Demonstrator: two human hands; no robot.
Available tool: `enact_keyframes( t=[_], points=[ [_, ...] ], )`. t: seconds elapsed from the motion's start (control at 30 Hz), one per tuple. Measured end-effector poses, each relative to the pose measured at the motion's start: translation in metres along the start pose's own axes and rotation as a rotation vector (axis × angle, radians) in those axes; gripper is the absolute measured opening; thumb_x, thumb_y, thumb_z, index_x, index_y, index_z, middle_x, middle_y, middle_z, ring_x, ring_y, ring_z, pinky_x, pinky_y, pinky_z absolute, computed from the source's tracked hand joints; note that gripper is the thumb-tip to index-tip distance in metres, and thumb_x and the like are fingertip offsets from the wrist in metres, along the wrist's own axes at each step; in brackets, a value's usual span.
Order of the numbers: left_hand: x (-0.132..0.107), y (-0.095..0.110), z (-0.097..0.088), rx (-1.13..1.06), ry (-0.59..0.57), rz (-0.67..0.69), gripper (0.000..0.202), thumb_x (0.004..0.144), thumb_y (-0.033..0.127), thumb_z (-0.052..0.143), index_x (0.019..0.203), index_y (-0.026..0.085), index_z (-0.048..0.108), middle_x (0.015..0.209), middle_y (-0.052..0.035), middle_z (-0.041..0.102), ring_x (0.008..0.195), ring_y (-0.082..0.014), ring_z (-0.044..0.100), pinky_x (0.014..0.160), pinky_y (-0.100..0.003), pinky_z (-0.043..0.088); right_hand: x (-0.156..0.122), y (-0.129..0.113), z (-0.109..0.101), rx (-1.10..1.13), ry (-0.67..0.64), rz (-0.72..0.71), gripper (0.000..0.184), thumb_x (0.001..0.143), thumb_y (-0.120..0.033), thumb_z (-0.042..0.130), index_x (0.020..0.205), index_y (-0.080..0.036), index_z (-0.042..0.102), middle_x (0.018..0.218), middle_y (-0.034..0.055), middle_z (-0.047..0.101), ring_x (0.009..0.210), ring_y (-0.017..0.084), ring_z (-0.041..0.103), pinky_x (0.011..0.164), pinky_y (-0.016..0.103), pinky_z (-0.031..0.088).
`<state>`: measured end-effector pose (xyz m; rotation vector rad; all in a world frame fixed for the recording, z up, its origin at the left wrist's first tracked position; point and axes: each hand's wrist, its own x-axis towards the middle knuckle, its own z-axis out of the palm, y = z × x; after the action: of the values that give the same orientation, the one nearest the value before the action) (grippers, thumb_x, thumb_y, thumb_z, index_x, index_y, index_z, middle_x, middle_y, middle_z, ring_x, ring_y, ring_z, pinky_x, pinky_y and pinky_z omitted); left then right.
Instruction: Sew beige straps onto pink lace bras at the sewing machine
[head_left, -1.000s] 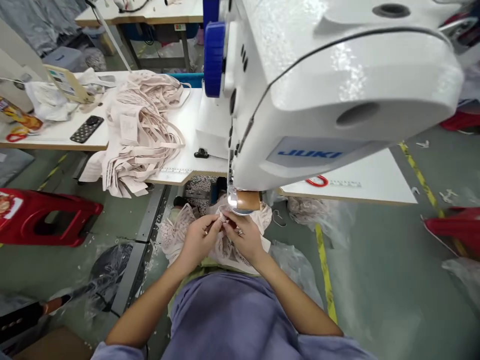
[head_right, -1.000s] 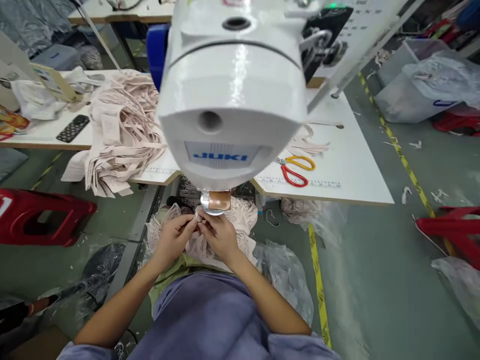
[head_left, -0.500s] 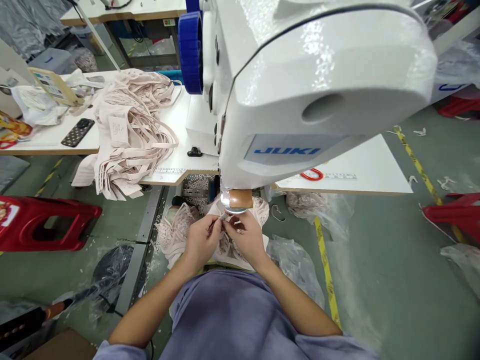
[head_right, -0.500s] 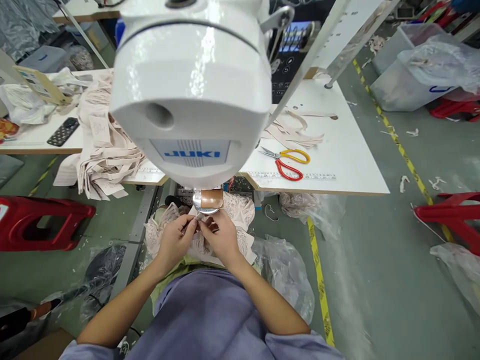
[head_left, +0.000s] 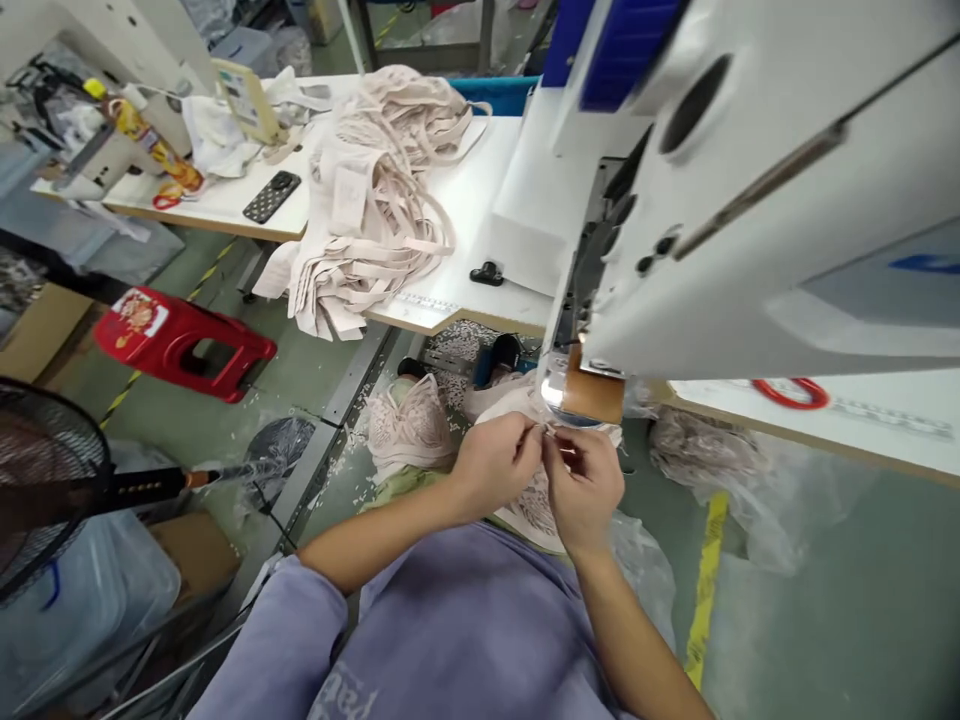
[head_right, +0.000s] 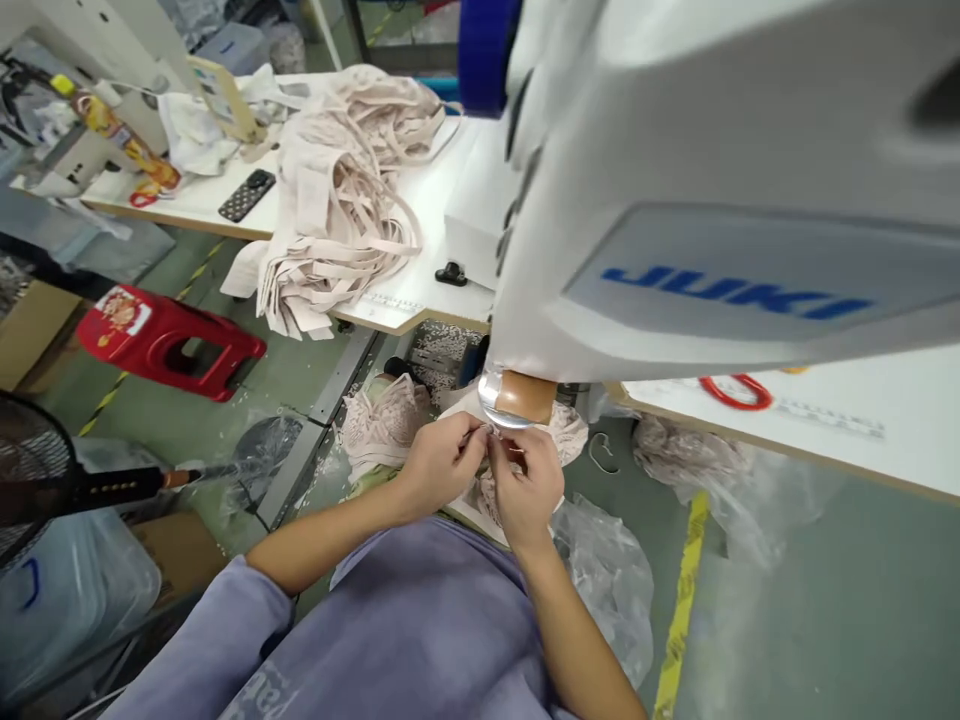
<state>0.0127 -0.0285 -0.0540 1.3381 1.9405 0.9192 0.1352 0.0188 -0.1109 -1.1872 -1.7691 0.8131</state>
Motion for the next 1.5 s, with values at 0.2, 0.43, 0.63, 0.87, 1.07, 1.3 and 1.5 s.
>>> enact_keyframes(
  t=[0.2, 0.43, 0.63, 0.87, 1.07, 1.3, 1.5],
  points=[
    [0.005, 0.0, 0.005, -0.143, -0.02, -0.12, 0.036, 0.093, 0.048, 0.052, 0.071, 0.019, 0.054, 0.063, 0.003, 0.055, 0.059, -0.0123, 0.048, 0.055, -0.026, 0.032, -0.003, 0.014, -0.021, -0.092, -0.129, -0.296, 0.015, 0.09, -0.03, 0.061, 0.079, -0.024, 0.069, 0.083, 0.0052, 0.071, 0.077, 0.02, 0.066, 0.071, 0.035, 0.054],
    [0.006, -0.022, 0.001, -0.077, -0.139, -0.012, 0.033, 0.094, 0.037, 0.049, 0.067, 0.019, 0.056, 0.063, -0.0003, 0.056, 0.062, -0.0153, 0.05, 0.062, -0.028, 0.036, 0.152, 0.099, -0.11, -0.788, 0.061, -0.061, 0.038, 0.095, -0.029, 0.04, 0.082, -0.006, 0.068, 0.097, 0.0322, 0.067, 0.099, 0.032, 0.064, 0.078, 0.045, 0.042],
    [0.014, -0.026, -0.014, -0.16, -0.189, 0.052, 0.035, 0.097, 0.036, 0.039, 0.072, 0.019, 0.057, 0.065, -0.0027, 0.062, 0.058, -0.0163, 0.057, 0.059, -0.026, 0.041, 0.222, 0.116, -0.156, -0.969, -0.288, -0.053, 0.029, 0.09, -0.015, 0.05, 0.111, -0.006, 0.068, 0.109, 0.0217, 0.07, 0.092, 0.025, 0.065, 0.078, 0.033, 0.043],
    [0.022, -0.01, -0.032, -0.325, -0.289, -0.16, 0.042, 0.088, 0.057, 0.052, 0.08, 0.018, 0.066, 0.072, -0.0049, 0.067, 0.065, -0.0185, 0.06, 0.062, -0.027, 0.047, 0.206, 0.112, -0.161, -0.918, -0.397, -0.17, 0.041, 0.097, -0.024, 0.047, 0.136, -0.012, 0.052, 0.129, 0.0174, 0.063, 0.11, 0.027, 0.059, 0.09, 0.035, 0.043],
    [0.023, 0.002, -0.029, -0.507, -0.317, -0.243, 0.04, 0.084, 0.056, 0.06, 0.083, 0.016, 0.067, 0.078, -0.0039, 0.068, 0.065, -0.0145, 0.058, 0.064, -0.026, 0.048, 0.182, 0.107, -0.184, -0.852, -0.501, -0.202, 0.035, 0.093, -0.022, 0.051, 0.126, -0.014, 0.059, 0.108, 0.0163, 0.068, 0.09, 0.025, 0.063, 0.071, 0.031, 0.045],
    [0.019, 0.016, -0.036, -0.827, -0.338, -0.369, 0.032, 0.083, 0.046, 0.066, 0.084, 0.014, 0.063, 0.081, -0.0041, 0.067, 0.067, -0.0106, 0.056, 0.067, -0.023, 0.047, 0.048, 0.042, -0.176, -0.405, -0.45, -0.079, 0.037, 0.084, -0.031, 0.056, 0.119, -0.021, 0.057, 0.094, 0.0075, 0.069, 0.063, 0.018, 0.062, 0.053, 0.028, 0.049],
    [0.016, 0.017, -0.036, -0.777, -0.357, -0.373, 0.029, 0.088, 0.043, 0.061, 0.087, 0.014, 0.065, 0.084, -0.0048, 0.068, 0.071, -0.0113, 0.059, 0.07, -0.023, 0.047, 0.003, -0.012, -0.133, -0.398, -0.506, -0.238, 0.035, 0.086, -0.034, 0.061, 0.119, -0.025, 0.059, 0.115, 0.0096, 0.067, 0.092, 0.023, 0.068, 0.07, 0.033, 0.057]
  ],
)
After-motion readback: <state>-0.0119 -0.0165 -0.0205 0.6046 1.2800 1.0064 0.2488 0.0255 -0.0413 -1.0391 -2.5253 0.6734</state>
